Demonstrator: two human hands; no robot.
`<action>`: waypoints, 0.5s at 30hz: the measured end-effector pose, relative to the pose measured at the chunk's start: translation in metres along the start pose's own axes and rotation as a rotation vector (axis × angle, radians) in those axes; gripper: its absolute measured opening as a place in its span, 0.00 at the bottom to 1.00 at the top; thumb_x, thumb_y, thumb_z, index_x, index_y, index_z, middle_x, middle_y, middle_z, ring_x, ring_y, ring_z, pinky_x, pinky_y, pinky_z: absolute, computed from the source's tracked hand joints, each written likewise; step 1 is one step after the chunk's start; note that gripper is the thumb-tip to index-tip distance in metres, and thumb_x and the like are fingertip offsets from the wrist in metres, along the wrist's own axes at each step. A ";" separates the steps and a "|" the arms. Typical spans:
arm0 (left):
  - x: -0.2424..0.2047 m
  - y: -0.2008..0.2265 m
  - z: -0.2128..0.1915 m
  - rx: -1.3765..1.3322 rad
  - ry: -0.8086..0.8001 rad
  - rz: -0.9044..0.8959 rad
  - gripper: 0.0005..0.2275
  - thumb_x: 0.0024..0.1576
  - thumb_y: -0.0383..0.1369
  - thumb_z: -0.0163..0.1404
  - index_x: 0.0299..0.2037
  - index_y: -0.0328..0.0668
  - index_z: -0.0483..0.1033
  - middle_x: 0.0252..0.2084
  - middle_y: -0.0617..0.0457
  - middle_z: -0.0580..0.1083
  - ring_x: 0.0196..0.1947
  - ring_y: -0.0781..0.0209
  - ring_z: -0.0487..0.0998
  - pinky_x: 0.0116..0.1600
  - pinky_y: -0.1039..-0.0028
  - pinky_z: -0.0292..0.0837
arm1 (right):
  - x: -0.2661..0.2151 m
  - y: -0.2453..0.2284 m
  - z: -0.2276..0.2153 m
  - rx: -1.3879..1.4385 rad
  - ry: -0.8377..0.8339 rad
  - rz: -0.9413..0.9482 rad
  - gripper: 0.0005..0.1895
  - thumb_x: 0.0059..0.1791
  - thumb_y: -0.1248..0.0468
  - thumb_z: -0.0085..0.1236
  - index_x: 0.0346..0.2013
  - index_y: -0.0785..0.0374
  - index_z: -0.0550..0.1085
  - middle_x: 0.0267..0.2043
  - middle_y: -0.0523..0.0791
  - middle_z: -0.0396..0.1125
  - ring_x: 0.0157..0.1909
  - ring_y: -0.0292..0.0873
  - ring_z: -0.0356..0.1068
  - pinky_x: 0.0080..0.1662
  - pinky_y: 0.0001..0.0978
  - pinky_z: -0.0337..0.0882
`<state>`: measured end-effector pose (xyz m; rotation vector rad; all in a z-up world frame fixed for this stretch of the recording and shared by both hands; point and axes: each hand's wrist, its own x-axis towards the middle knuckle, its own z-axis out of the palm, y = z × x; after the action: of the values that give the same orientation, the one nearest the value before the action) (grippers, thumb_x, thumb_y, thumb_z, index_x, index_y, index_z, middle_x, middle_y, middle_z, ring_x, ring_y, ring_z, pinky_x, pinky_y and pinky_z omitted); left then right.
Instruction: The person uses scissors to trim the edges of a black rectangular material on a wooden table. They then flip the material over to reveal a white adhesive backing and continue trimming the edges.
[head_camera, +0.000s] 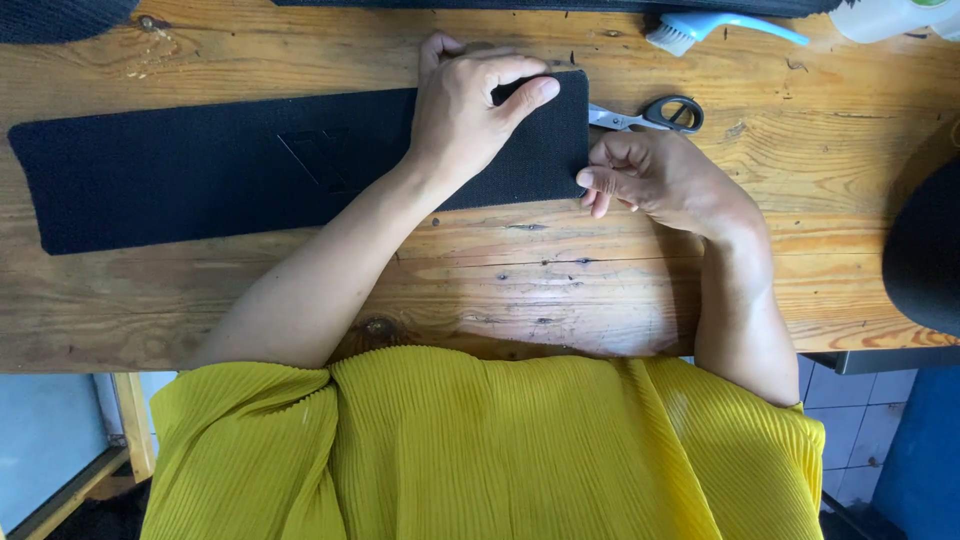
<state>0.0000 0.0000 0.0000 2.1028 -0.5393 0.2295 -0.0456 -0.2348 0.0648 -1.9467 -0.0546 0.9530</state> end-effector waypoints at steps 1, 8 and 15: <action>0.000 0.000 0.000 0.000 0.000 -0.001 0.16 0.63 0.50 0.49 0.41 0.51 0.86 0.41 0.61 0.84 0.37 0.65 0.81 0.53 0.63 0.52 | 0.000 0.000 0.000 0.000 -0.001 0.000 0.12 0.57 0.61 0.54 0.33 0.65 0.74 0.32 0.46 0.76 0.34 0.36 0.75 0.41 0.25 0.73; 0.000 -0.002 -0.001 -0.038 -0.018 -0.007 0.13 0.62 0.48 0.51 0.41 0.53 0.85 0.40 0.64 0.84 0.37 0.67 0.80 0.52 0.66 0.50 | 0.000 0.007 0.001 0.024 0.013 -0.048 0.10 0.57 0.62 0.55 0.34 0.65 0.73 0.32 0.46 0.74 0.35 0.37 0.73 0.42 0.26 0.71; 0.002 -0.007 0.000 -0.069 -0.049 -0.043 0.14 0.62 0.49 0.51 0.41 0.54 0.85 0.40 0.64 0.84 0.37 0.69 0.80 0.52 0.66 0.50 | -0.002 0.006 0.001 0.010 0.034 -0.106 0.09 0.57 0.64 0.55 0.34 0.64 0.71 0.32 0.45 0.73 0.35 0.38 0.74 0.42 0.26 0.72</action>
<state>0.0049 0.0033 -0.0049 2.0549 -0.5234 0.1333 -0.0496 -0.2378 0.0610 -1.9301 -0.1319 0.8494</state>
